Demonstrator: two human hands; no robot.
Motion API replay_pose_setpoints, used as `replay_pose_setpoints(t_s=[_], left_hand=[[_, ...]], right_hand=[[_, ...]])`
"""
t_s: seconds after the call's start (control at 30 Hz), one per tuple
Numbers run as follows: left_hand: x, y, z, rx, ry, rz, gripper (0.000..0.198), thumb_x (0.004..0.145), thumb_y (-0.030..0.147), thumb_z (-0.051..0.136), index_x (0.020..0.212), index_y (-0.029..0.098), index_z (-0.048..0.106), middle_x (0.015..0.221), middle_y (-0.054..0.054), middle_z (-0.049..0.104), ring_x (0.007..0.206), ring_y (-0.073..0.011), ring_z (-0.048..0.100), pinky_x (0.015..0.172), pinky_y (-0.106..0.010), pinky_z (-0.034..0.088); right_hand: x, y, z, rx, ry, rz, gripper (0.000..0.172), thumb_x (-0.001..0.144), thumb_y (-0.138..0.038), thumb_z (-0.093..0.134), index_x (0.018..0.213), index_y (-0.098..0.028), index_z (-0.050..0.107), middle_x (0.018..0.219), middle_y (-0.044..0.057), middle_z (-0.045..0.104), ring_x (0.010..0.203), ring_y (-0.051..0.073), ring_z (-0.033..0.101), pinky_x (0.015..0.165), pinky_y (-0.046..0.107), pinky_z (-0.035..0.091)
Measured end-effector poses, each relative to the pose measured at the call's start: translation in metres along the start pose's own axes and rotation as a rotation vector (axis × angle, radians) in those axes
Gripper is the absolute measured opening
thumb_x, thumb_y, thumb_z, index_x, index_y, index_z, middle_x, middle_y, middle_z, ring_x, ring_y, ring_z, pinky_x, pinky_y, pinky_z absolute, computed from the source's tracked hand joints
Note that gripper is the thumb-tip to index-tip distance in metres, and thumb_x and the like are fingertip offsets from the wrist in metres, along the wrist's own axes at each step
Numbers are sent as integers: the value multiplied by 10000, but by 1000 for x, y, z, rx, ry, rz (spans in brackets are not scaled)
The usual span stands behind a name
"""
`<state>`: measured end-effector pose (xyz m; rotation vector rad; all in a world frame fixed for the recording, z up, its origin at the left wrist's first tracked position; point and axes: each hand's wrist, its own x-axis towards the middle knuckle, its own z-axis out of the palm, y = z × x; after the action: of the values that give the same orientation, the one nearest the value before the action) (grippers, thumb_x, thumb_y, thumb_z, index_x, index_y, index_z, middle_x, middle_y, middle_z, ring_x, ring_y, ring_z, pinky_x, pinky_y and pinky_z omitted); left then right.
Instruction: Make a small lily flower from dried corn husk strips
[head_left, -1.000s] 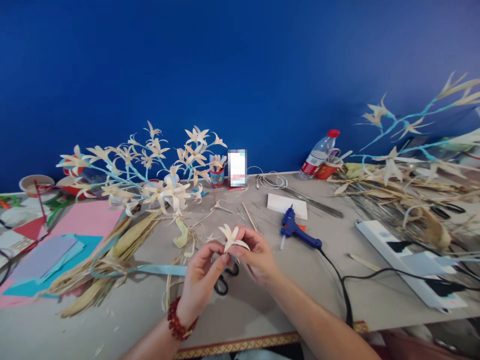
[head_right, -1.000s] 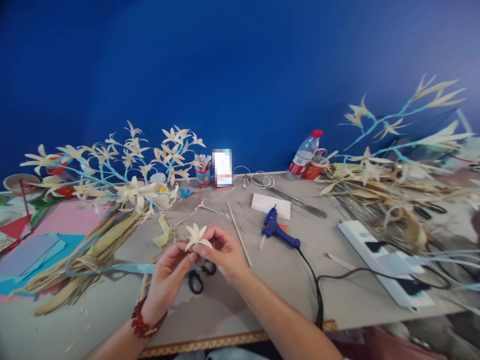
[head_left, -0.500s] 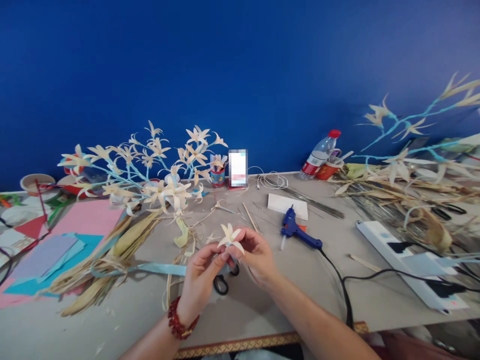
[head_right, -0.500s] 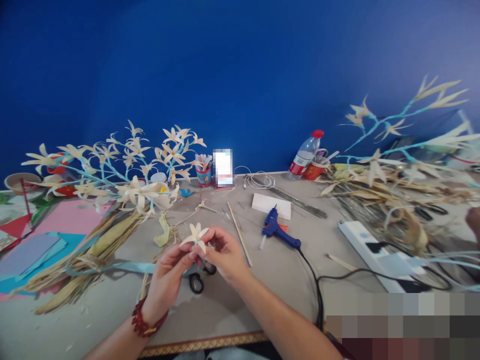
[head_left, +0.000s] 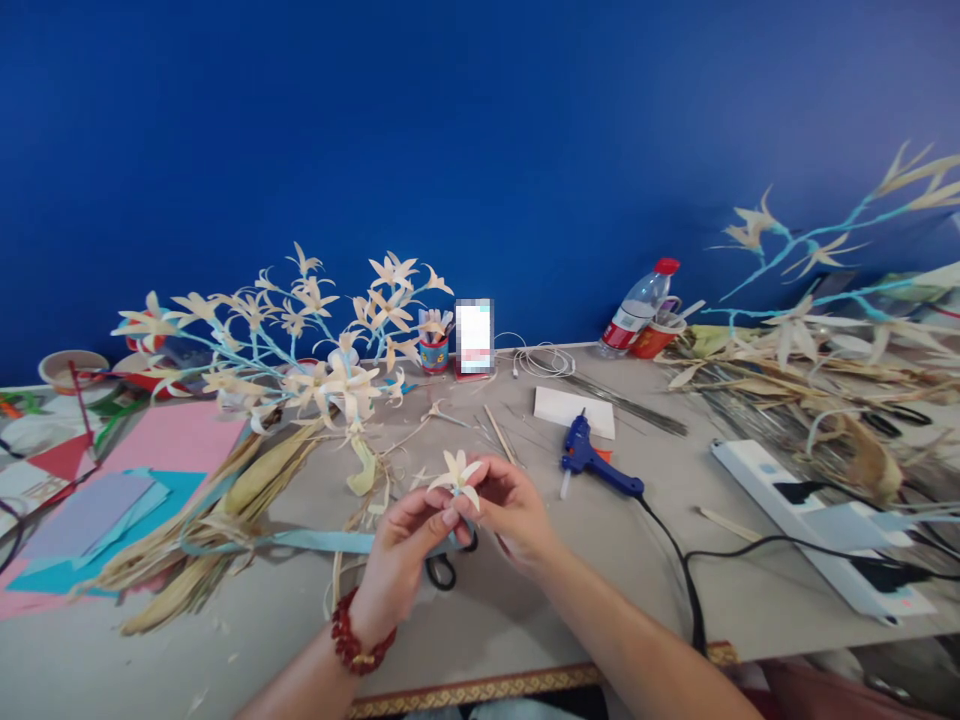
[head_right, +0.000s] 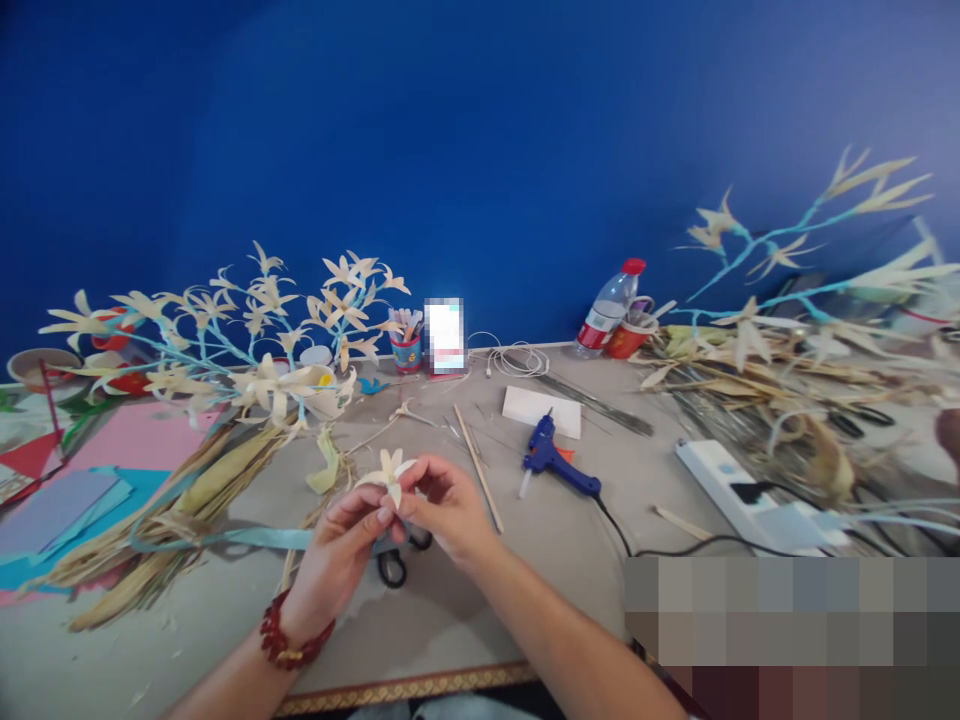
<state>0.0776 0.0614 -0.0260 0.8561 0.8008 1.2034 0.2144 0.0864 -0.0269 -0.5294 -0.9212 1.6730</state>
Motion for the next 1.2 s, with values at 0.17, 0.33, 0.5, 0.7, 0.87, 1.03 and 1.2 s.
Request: replay_pose_setpoints(t_s=[0.17,0.33,0.5,0.7,0.87,1.03,1.2], left_hand=[[0,3,1,-52,-14,-23,92,734,237,773,750,178,704,693,12,693,582,-96,625,632,-216,470],[0,4,-1,-31,-40,-36,95,748,242,763,740,169,704,658,11,676,582,-100,619,634,-220,454],[0,4,-4,-17,-55,-54,105,742,263,770,743,178,709,662,11,681,581,-101,614,639,-224,444],[1,4,-5,-32,-82,-60,103,746,260,767,753,180,702,645,9,678,583,-108,613,639,-228,447],[1,2,-5,10,-97,-41,109,800,270,721,779,167,696,640,0,669,598,-100,598,653,-219,449],[2,-1,-4,22,-56,-6,79,809,252,714,821,177,691,754,-5,684,633,-98,613,674,-224,474],[3,-2,-2,15,-6,18,69,807,240,716,836,181,695,777,-10,692,688,-111,629,693,-227,490]], right_hand=[[0,-2,-2,28,-49,41,306,671,-318,849,767,-175,597,672,-38,613,456,94,603,414,183,476],[1,-2,-3,20,-78,58,325,673,-346,847,776,-178,588,688,-35,610,473,100,610,423,189,485],[1,-1,-4,0,-108,70,330,690,-347,836,810,-180,577,727,-27,614,487,100,609,435,198,491],[0,-4,-5,-44,-123,62,266,711,-336,816,807,-176,627,817,-9,618,531,111,634,462,219,520],[1,-8,-1,-68,-97,21,186,735,-280,795,721,-172,645,749,-30,573,512,106,616,446,220,516],[2,-9,2,-82,-46,8,186,709,-252,816,687,-180,646,739,-33,565,521,95,575,446,214,495],[3,-10,3,-119,-13,-23,165,696,-247,828,685,-176,680,706,-32,558,552,87,537,488,203,482]])
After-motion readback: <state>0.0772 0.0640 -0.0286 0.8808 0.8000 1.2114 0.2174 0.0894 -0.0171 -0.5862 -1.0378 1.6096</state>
